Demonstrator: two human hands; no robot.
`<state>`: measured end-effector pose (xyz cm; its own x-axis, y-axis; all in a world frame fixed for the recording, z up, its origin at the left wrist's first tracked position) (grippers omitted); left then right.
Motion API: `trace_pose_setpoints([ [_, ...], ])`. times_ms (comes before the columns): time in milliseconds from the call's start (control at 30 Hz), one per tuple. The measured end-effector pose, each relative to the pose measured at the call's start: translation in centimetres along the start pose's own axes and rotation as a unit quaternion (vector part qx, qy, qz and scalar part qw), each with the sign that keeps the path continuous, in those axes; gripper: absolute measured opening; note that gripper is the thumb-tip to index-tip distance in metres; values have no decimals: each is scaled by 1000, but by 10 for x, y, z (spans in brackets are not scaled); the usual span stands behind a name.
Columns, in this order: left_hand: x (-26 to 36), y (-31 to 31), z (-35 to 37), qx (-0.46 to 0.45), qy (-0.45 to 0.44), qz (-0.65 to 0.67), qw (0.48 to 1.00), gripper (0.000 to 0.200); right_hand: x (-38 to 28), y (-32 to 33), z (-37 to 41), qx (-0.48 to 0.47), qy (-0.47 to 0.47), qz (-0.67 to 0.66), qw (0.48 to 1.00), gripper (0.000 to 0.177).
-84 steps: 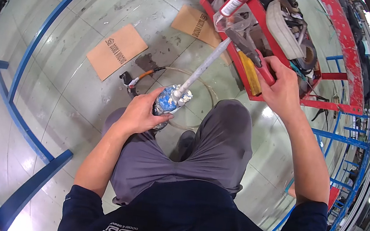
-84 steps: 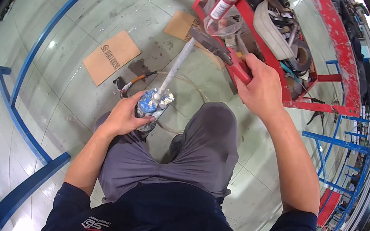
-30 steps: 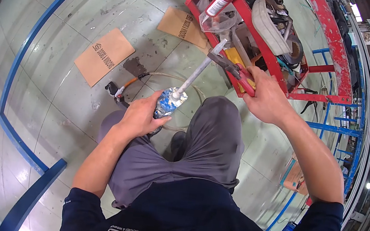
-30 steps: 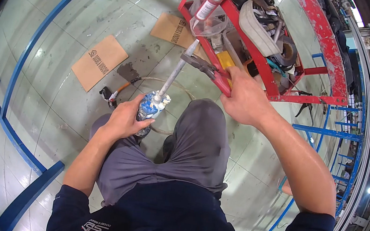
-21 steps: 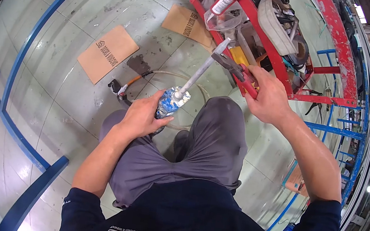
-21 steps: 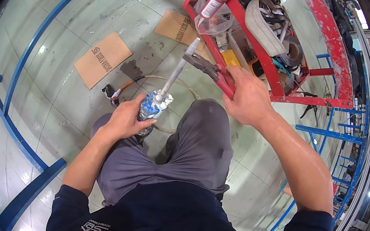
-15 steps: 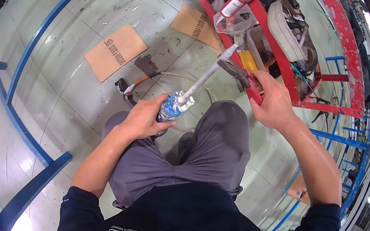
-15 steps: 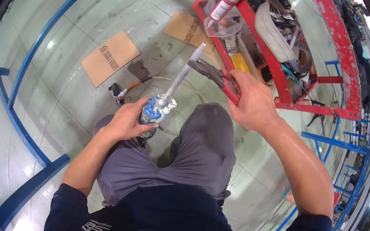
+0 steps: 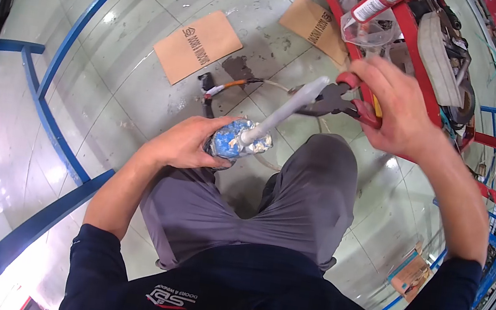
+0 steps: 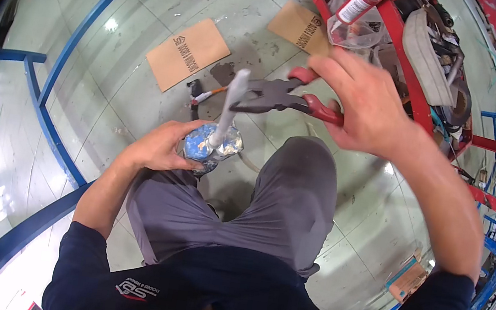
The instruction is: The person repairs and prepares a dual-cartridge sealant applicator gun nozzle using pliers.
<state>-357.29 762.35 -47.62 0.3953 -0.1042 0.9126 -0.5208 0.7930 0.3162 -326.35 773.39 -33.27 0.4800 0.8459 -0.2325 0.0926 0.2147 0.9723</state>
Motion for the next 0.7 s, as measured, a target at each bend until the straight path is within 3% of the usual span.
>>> trace_pose_setpoints([
  [100, 5, 17, 14, -97, 44, 1, 994, 86, 1, 20, -39, -8, 132, 37, 991, 51],
  [167, 5, 25, 16, -154, 53, 91, 982, 82, -3, 32, -68, -31, 216, 78, 973, 58],
  [267, -3, 25, 13, -211, 4, 113, 971, 71, -12, 44, -119, -22, 388, 101, 916, 49],
  [367, -4, 27, 5, -298, 8, 132, 945, 64, -44, 54, -163, -14, 522, 139, 841, 41],
  [467, -8, 27, 8, -292, 13, 65, 954, 61, -53, 49, -183, -17, 568, 156, 808, 44],
  [600, -25, 26, 17, -166, -35, 111, 979, 66, -12, 40, -147, -14, 403, 115, 908, 62],
  [700, -8, 33, 28, -149, 53, 260, 952, 73, 4, 14, -86, -37, 190, 69, 979, 74],
])
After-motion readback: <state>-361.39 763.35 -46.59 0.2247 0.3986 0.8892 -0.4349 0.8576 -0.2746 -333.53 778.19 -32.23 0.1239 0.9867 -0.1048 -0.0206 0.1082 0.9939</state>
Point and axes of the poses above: each hand's wrist, its own z-axis away from the middle knuckle, its own y-axis out of the back of the hand, x = y × z, the point moved 3 cm from there along -z, towards the middle knuckle, and after that the axes turned 13 degrees about -x, right-handed, at the moved point
